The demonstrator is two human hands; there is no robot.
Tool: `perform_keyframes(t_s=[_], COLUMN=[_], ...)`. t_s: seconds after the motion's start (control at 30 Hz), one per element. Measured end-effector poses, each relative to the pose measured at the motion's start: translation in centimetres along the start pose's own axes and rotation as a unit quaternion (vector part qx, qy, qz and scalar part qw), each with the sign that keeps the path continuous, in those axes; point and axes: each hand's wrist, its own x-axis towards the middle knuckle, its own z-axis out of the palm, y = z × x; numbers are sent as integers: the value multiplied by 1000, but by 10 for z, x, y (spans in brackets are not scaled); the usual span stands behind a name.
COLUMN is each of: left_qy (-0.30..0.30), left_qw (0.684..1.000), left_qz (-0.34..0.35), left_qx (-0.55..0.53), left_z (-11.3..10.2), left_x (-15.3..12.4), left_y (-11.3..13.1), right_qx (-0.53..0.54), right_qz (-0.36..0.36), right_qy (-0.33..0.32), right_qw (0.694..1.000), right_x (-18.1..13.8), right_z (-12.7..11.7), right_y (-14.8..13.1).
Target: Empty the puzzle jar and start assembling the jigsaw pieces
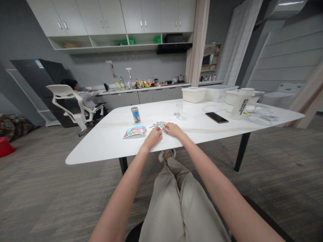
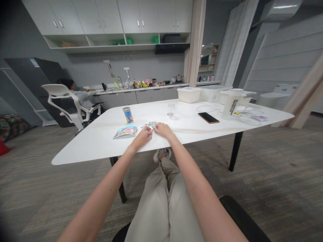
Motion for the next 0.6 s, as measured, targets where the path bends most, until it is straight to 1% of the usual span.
perform_keyframes(t_s=[0.1,0.17,0.3,0.37,0.47,0.53,0.6], left_qy=[-6,-15,-46,-66,-92,-95,-83], left_qw=[1000,1000,999,995,982,973,969], left_qz=[5,7,22,58,129,164,185], left_qx=[-17,-18,18,51,106,133,144], left_z=[0,1,-1,-6,-21,-34,-44], left_x=[1,1,0,2,13,24,33], left_y=[1,3,7,7,0,-9,-20], right_qx=[7,11,16,17,17,17,24], right_qz=[5,9,5,-9,-25,-29,-29], right_qy=[6,-1,-16,-13,-9,-6,-2], right_qw=[1000,1000,1000,1000,1000,999,999], right_x=[-1,-1,-2,-2,-2,-2,-2], right_z=[-1,-2,-3,-2,2,4,7], right_y=[-1,-2,-2,-1,1,3,5])
